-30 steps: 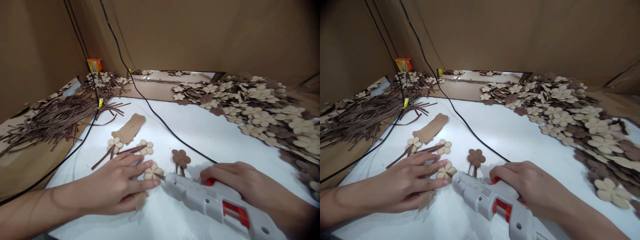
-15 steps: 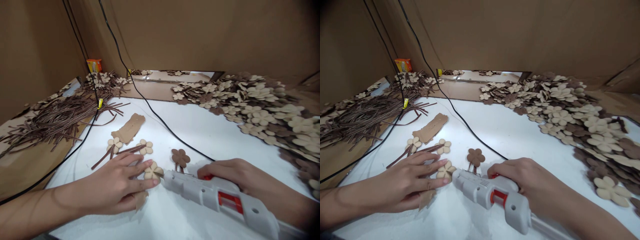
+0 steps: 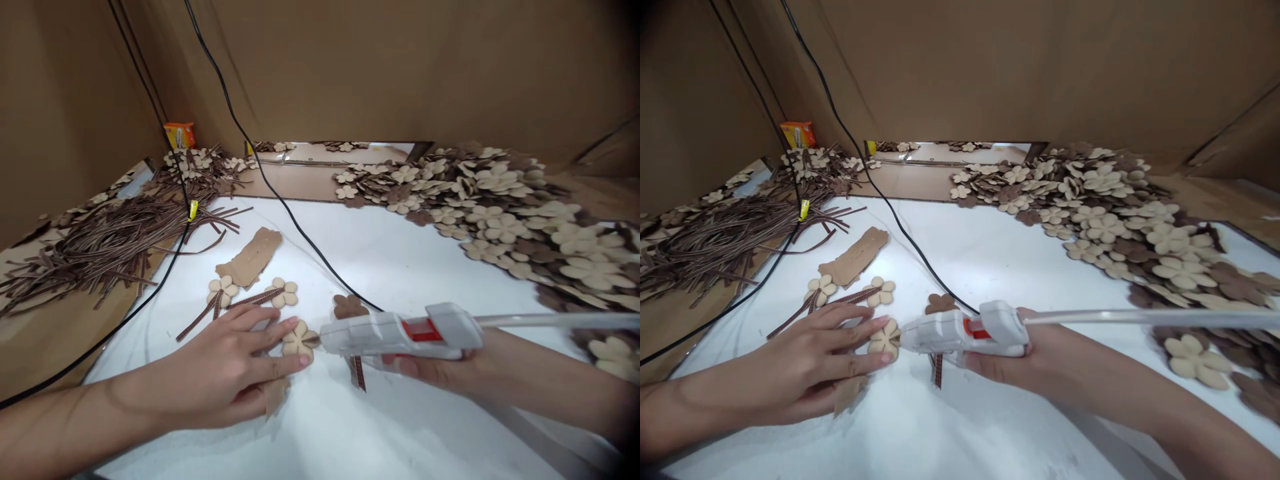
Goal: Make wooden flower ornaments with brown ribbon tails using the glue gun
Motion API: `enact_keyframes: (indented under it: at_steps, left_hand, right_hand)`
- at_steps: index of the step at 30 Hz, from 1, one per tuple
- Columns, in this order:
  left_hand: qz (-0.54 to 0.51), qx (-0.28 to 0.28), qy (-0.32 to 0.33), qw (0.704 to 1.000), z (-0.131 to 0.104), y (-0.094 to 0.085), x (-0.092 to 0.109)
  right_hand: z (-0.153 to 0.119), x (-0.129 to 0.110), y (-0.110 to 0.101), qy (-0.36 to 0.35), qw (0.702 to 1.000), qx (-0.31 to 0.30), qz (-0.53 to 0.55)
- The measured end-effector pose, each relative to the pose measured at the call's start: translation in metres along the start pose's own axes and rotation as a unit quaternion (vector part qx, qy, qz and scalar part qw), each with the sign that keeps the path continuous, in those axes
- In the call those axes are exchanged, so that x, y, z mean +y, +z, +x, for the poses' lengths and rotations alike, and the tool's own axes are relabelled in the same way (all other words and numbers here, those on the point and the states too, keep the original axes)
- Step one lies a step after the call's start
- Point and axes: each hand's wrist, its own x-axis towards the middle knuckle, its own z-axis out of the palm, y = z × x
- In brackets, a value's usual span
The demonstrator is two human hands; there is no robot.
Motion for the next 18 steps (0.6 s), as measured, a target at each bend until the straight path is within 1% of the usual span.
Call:
enact_keyframes:
  at_steps: [1,3,4,6,9,12,18]
  left_hand:
    - [-0.001,0.001,0.000,1.000,0.000,0.000,0.000]
    - [-0.002,0.003,0.001,1.000,0.000,0.001,-0.001]
    - [-0.003,0.004,0.002,1.000,0.000,0.001,-0.001]
    - [-0.004,0.005,0.005,1.000,0.000,0.002,-0.001]
    - [-0.001,0.008,0.004,1.000,-0.001,0.002,-0.001]
    - [0.011,0.002,-0.005,1.000,-0.002,0.002,0.000]
    - [0.017,-0.011,0.002,1.000,-0.001,0.002,-0.001]
  right_hand:
    - [0.000,0.000,0.000,0.043,0.998,-0.030,0.035]
    - [0.000,0.000,0.000,0.124,0.985,-0.078,0.095]
    - [0.000,0.000,0.000,0.154,0.978,-0.091,0.110]
    - [0.001,0.003,0.001,0.189,0.966,-0.108,0.137]
    - [0.004,0.013,0.003,0.228,0.952,-0.121,0.165]
    - [0.005,0.020,0.006,0.251,0.944,-0.131,0.171]
    - [0.007,0.023,0.006,0.240,0.946,-0.121,0.181]
